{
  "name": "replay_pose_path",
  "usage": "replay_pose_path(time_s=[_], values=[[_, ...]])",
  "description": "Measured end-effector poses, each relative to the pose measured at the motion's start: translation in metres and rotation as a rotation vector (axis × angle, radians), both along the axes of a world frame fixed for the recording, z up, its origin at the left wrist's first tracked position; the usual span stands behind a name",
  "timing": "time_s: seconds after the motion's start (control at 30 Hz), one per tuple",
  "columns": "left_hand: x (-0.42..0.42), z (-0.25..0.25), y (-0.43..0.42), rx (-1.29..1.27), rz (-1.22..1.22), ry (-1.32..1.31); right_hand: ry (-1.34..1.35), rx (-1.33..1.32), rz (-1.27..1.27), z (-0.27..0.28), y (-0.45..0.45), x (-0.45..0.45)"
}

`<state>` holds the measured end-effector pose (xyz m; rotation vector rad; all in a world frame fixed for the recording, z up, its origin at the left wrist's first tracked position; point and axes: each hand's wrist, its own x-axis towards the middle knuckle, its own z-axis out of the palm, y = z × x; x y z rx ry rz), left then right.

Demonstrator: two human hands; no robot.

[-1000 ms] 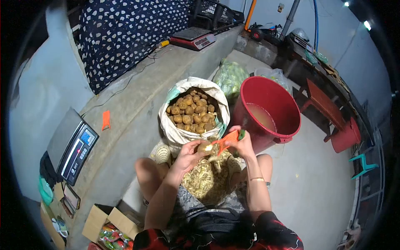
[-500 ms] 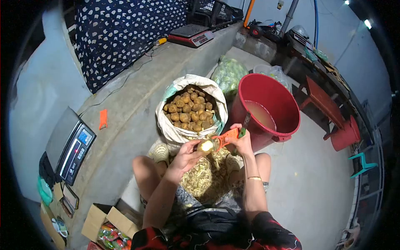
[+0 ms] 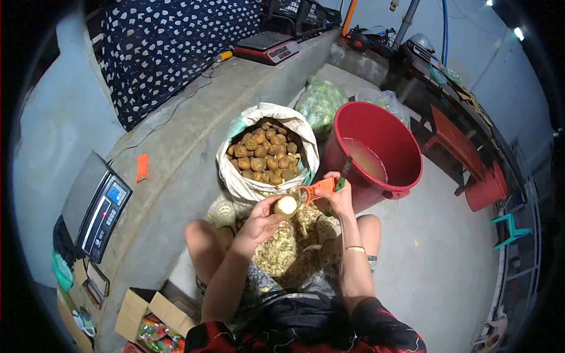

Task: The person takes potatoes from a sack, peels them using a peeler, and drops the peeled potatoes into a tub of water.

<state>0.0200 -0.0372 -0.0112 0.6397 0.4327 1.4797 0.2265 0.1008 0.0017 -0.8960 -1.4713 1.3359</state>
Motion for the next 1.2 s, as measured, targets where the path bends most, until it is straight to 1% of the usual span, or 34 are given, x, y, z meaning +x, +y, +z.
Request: replay_pose_path(time_s=[0.03, 0.07, 0.1, 0.13, 0.17, 0.2, 0.23, 0.27, 0.3, 0.37, 0.43, 0.47, 0.5, 0.57, 0.6, 0.63, 0.7, 0.73, 0.77, 0.8, 0.83, 0.87, 0.9, 0.93, 0.97, 1.03, 1.1, 1.17, 1.2], values=[[-0.003, 0.007, -0.003, -0.087, -0.019, -0.170, 0.003, 0.003, 0.004, 0.010, -0.008, -0.003], [-0.004, 0.011, -0.002, -0.093, 0.009, -0.079, -0.013, 0.018, 0.077, 0.021, -0.018, -0.005], [-0.003, 0.008, 0.001, -0.092, 0.013, -0.078, -0.031, 0.029, 0.148, 0.028, -0.025, -0.008], [0.000, 0.002, 0.004, 0.006, 0.059, 0.066, -0.149, 0.223, 0.105, 0.014, -0.018, -0.011], [0.005, -0.003, 0.005, 0.100, 0.098, 0.207, -0.155, 0.156, 0.106, 0.006, -0.011, -0.010], [0.007, -0.004, 0.005, 0.023, 0.080, 0.203, -0.091, 0.041, 0.076, 0.004, -0.011, -0.008], [0.005, -0.008, 0.006, 0.027, 0.084, 0.201, -0.024, -0.062, 0.055, 0.004, -0.007, -0.009], [-0.002, -0.014, 0.006, -0.056, 0.022, 0.065, -0.025, -0.060, 0.063, 0.004, -0.006, -0.010], [-0.005, -0.008, 0.004, -0.141, -0.042, -0.068, -0.013, -0.040, 0.065, 0.008, -0.011, -0.009], [-0.004, 0.003, 0.000, -0.100, -0.032, -0.063, 0.008, -0.019, 0.062, 0.017, -0.013, -0.008], [-0.002, 0.007, -0.006, 0.001, -0.022, -0.032, -0.158, 0.094, 0.059, 0.024, -0.014, -0.002], [-0.001, 0.005, -0.006, 0.028, -0.047, -0.017, -0.167, 0.193, -0.019, 0.008, -0.004, -0.001], [0.000, 0.006, -0.005, 0.029, -0.052, -0.019, -0.132, 0.057, -0.037, 0.013, -0.004, 0.000], [-0.003, 0.012, -0.002, -0.047, -0.051, -0.019, -0.025, 0.041, 0.019, 0.023, -0.010, 0.001], [0.000, 0.010, -0.001, -0.046, 0.030, 0.030, 0.007, 0.044, 0.107, 0.025, -0.017, -0.003], [0.001, 0.008, -0.001, -0.050, 0.032, 0.029, -0.044, 0.091, 0.133, 0.033, -0.027, -0.009], [0.005, 0.005, 0.000, 0.034, 0.075, 0.149, -0.090, 0.135, 0.083, 0.015, -0.015, -0.009], [0.003, 0.002, 0.002, -0.027, 0.052, 0.146, -0.071, 0.080, 0.017, 0.001, -0.006, -0.005], [0.002, 0.001, 0.000, -0.023, 0.050, 0.146, -0.050, 0.037, -0.042, -0.009, 0.005, -0.001], [0.000, 0.011, -0.002, -0.061, -0.004, 0.029, -0.062, 0.009, -0.073, 0.001, 0.003, 0.001], [-0.002, 0.016, -0.003, -0.101, -0.058, -0.088, -0.025, 0.024, -0.032, 0.012, -0.004, 0.001], [-0.004, 0.011, 0.000, -0.075, -0.030, -0.019, -0.016, 0.040, 0.049, 0.021, -0.013, -0.002], [-0.003, 0.010, -0.001, -0.079, -0.027, -0.021, -0.009, 0.051, 0.129, 0.027, -0.021, -0.007], [0.000, 0.011, -0.001, -0.040, 0.001, 0.051, -0.033, 0.115, 0.127, 0.019, -0.020, -0.012], [0.003, 0.010, -0.002, -0.003, 0.024, 0.122, -0.127, 0.119, 0.101, 0.011, -0.011, -0.010], [0.001, 0.012, -0.001, -0.011, 0.030, 0.147, -0.054, 0.027, -0.044, 0.006, -0.001, -0.007], [-0.003, 0.018, -0.005, -0.048, -0.027, -0.023, -0.021, 0.015, -0.055, 0.014, -0.008, -0.004], [-0.003, 0.002, 0.000, -0.058, 0.015, 0.017, 0.017, 0.088, 0.170, 0.027, -0.023, -0.012], [-0.002, 0.001, 0.001, -0.041, 0.038, 0.080, -0.063, 0.153, 0.167, 0.022, -0.020, -0.013]])
